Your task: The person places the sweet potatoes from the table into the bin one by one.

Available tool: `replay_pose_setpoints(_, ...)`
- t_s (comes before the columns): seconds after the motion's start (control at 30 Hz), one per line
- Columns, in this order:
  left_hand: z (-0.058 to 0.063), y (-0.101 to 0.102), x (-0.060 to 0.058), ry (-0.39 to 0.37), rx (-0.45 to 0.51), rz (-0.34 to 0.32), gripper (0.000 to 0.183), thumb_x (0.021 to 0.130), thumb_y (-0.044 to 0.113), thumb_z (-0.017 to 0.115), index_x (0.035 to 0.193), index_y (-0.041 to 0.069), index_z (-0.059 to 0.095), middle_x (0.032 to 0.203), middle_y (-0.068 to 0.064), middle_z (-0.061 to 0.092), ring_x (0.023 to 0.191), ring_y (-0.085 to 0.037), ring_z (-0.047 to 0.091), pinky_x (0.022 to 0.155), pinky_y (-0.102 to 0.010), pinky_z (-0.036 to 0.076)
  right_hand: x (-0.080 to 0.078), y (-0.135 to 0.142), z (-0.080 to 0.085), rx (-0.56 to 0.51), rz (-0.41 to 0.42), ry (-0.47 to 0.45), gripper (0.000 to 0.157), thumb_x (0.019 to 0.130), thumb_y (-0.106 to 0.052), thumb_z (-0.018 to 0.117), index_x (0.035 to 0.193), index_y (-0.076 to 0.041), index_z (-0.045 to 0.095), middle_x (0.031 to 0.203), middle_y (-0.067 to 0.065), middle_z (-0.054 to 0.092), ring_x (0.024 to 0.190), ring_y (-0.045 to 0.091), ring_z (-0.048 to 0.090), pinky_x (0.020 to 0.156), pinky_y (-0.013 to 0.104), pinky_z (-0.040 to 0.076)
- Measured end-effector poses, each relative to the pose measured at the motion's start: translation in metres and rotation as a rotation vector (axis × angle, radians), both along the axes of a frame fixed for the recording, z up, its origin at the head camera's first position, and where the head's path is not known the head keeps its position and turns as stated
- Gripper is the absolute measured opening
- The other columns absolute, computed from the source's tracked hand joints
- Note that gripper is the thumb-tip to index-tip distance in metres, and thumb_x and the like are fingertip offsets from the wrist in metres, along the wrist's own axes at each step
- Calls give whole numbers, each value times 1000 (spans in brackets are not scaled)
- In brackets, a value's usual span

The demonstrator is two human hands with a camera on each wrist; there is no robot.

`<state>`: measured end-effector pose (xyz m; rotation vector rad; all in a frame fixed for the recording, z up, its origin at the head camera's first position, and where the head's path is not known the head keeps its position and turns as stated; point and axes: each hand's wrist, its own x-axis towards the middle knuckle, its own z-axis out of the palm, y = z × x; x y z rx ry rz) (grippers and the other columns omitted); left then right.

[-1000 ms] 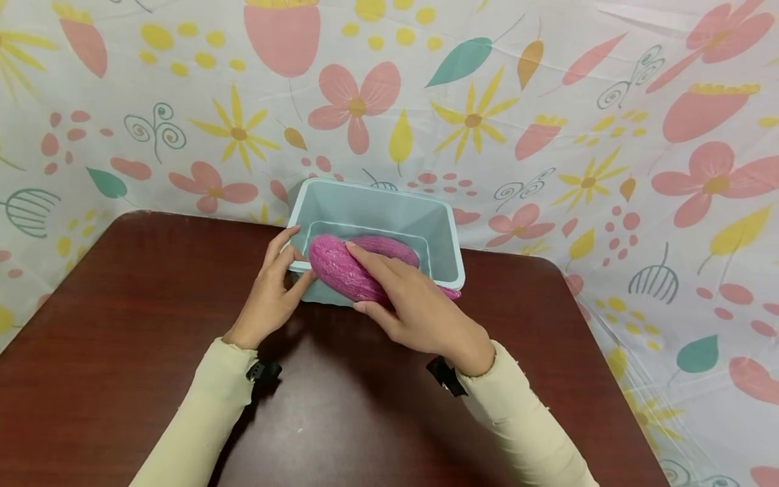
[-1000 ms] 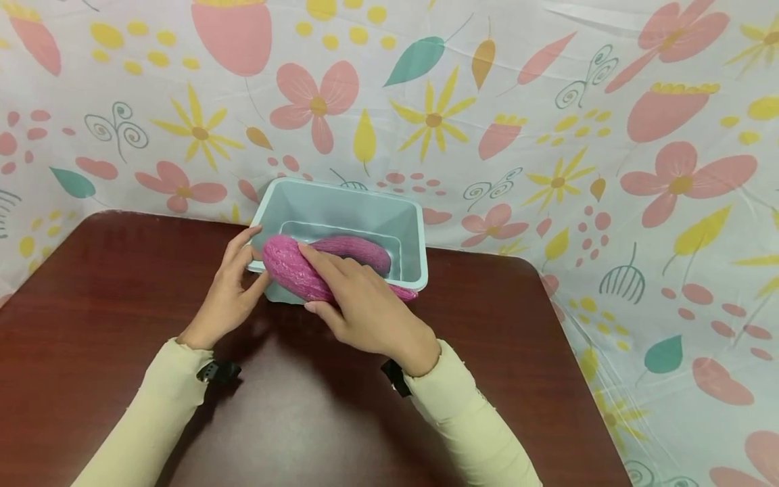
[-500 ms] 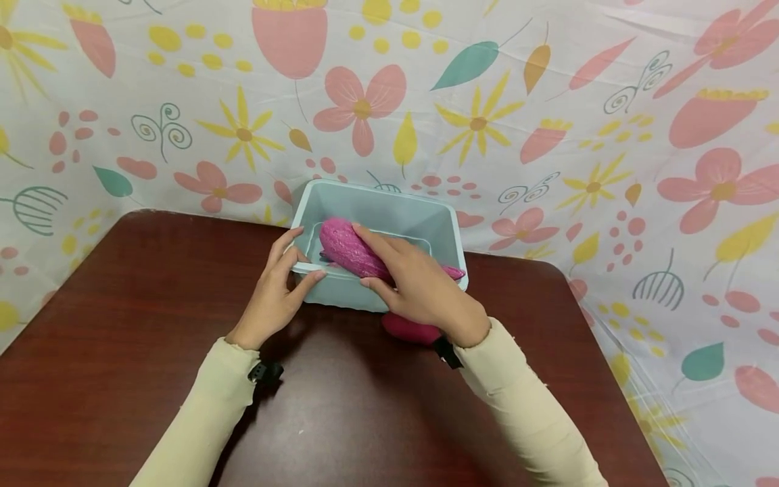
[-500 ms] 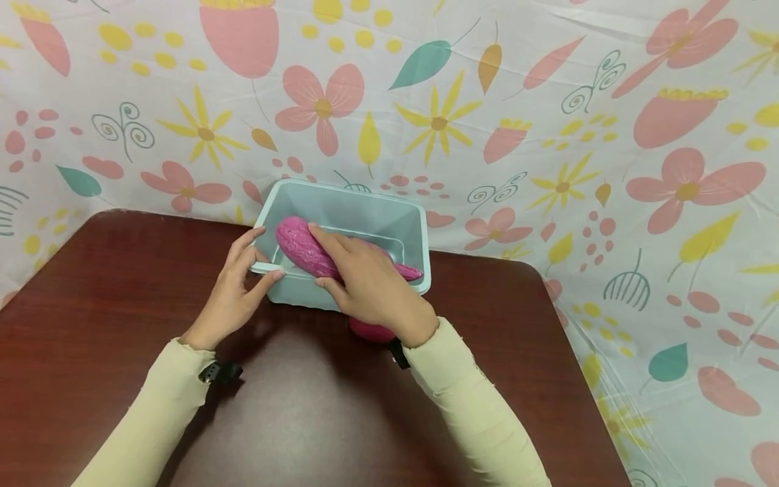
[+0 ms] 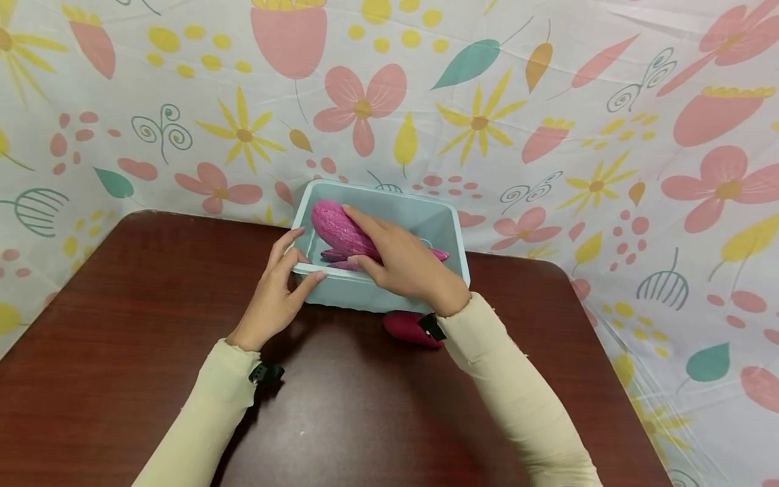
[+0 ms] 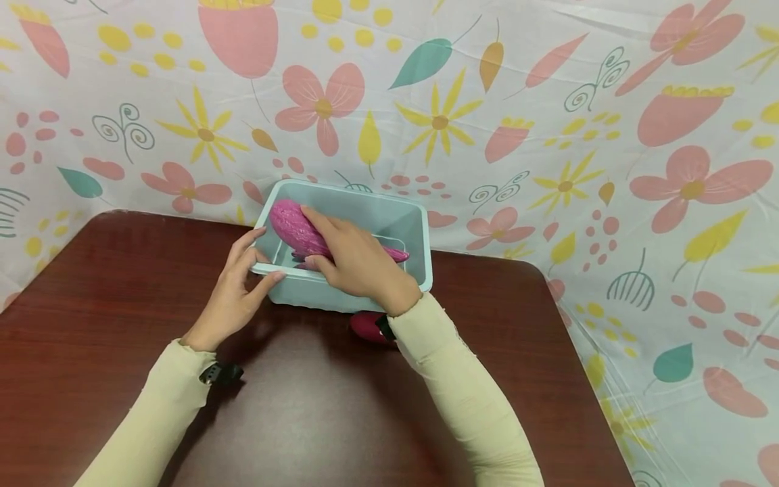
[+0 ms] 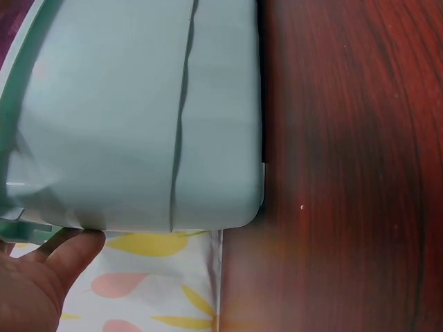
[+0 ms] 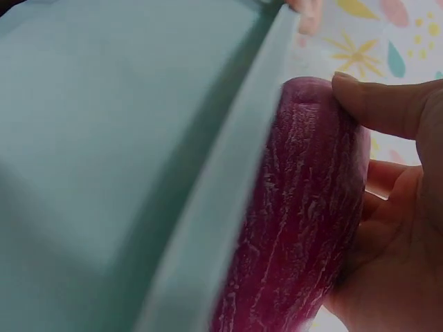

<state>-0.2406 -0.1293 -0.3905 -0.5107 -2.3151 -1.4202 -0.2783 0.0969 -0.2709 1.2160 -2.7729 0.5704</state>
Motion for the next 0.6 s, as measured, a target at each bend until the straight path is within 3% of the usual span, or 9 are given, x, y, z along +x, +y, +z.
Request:
replay_pose_setpoints(0.13,1,1,1,-1,6,1,19,98,20,67,96,9,52,165,-7,26,146,-33,37,100,-47,41,-14,-2,-5,-16,5,-41,76,98,-29,66,160,-15,26,154,9,49,138,24,52,114,43,43)
replay_pose_setpoints(0.37,0,1,1,-2,5,3,20,98,20,67,96,8,52,164,-12,26,146,-37,37,97,-48,41,-32,-7,-11,0,-55,-82,75,97,-31,66,159,-16,27,155,9,47,136,24,53,114,44,44)
replay_pose_setpoints(0.6,0,1,0,-13,3,2,20,98,22,67,96,9,52,165,-5,25,145,-33,38,95,-46,41,-42,-17,-17,20,-98,-115,74,97,-31,64,159,-16,28,154,7,48,133,23,54,113,43,44)
